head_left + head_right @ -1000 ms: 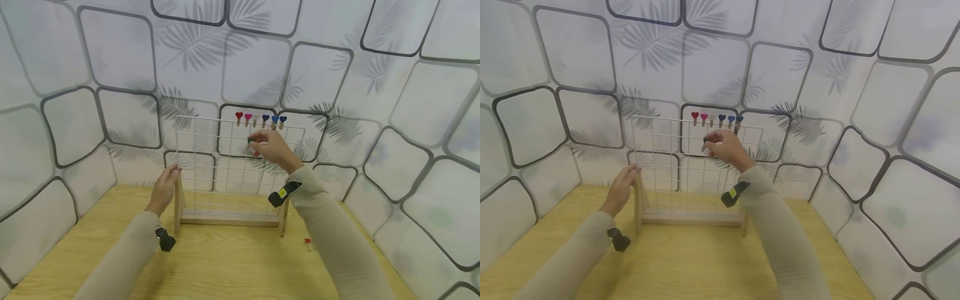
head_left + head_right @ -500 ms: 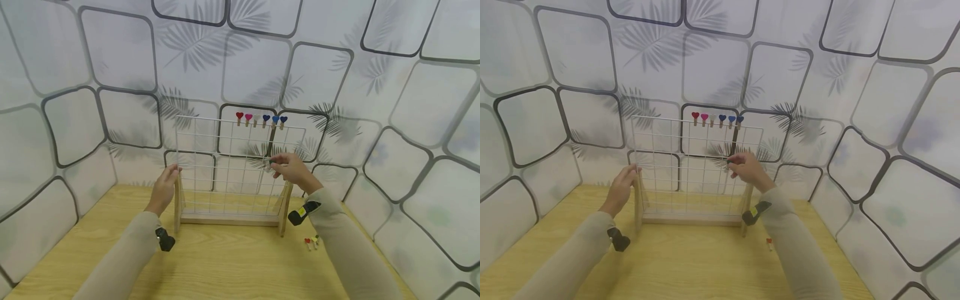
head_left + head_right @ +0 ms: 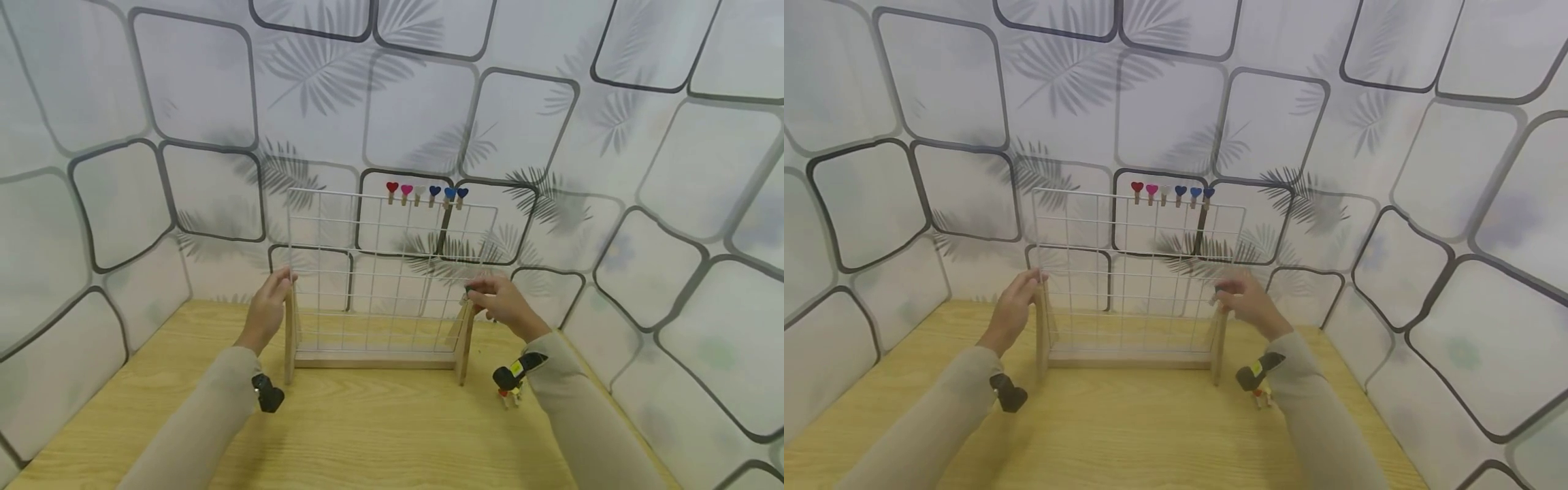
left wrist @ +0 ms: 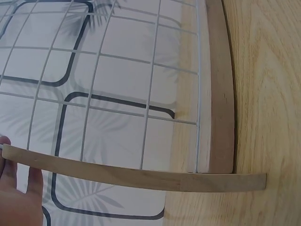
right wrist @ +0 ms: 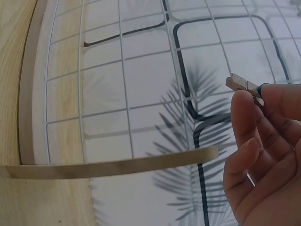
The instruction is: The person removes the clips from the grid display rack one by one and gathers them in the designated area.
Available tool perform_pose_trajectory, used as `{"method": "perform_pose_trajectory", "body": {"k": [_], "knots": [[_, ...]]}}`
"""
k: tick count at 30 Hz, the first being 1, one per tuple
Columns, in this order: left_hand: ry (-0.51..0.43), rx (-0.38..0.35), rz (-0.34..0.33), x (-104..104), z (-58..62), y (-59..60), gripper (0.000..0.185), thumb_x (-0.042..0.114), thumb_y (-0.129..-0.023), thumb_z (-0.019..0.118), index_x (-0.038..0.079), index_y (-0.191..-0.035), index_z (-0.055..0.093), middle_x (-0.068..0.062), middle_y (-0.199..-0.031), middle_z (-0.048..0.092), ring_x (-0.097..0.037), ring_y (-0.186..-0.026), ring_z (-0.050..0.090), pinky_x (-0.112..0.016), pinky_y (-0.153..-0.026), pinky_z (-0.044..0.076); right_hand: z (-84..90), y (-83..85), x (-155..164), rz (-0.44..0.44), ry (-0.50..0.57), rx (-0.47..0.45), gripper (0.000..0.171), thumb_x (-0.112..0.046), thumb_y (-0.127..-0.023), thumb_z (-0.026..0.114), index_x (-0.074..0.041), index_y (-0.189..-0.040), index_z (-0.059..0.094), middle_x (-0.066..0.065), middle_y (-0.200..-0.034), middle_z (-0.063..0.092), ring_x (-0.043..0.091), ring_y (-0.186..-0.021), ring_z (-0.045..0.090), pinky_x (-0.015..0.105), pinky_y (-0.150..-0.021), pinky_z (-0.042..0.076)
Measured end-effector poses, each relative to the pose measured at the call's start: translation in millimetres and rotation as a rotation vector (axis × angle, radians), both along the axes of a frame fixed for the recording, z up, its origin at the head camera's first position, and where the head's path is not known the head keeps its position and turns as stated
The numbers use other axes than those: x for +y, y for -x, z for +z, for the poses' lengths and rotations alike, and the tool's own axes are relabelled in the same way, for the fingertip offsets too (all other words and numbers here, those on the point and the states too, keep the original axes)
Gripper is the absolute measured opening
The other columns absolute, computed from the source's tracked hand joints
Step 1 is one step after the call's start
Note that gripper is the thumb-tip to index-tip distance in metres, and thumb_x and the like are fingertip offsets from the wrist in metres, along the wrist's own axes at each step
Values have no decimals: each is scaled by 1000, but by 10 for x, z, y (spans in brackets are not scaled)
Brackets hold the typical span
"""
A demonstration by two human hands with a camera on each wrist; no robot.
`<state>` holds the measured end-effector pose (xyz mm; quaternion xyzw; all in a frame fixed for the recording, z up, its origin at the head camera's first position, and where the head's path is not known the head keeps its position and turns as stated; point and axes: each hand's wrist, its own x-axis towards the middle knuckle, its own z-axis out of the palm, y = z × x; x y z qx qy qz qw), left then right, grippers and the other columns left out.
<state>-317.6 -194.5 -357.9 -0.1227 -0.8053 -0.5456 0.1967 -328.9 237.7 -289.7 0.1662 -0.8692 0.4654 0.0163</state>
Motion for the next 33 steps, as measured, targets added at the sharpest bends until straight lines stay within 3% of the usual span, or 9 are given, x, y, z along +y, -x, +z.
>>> {"method": "perform_pose_trajectory", "body": {"k": [7,14,23,33], "knots": [[-22,-1,-31,11,-23,9,53,35,-108,27,1,-147,34,-19,-144,45,-36,-137,33,-53,-111,26,-120,-53,181,-34,43,-35,34,-9,-100,55,11,-127,51,21,-106,64,14,-75,64,30,-58,48],[-25,-10,-26,23,-9,5,52,35,-108,27,2,-145,38,-18,-144,46,-36,-136,35,-53,-111,27,-241,-88,363,-74,25,-67,34,-13,-101,54,8,-128,52,7,-99,65,15,-78,63,33,-62,47],[-4,-36,-36,50,60,36,60,42,-107,25,1,-149,32,-17,-148,42,-38,-137,34,-51,-113,24,-383,-79,575,-121,17,-88,37,-13,-101,54,10,-129,49,20,-108,64,14,-77,64,33,-60,49],[-3,-48,-43,86,79,26,59,39,-108,23,-2,-149,31,-19,-148,40,-37,-139,29,-51,-114,21,-684,-120,823,-181,10,-144,38,-16,-101,55,8,-129,51,16,-109,65,16,-79,65,37,-64,49]]}}
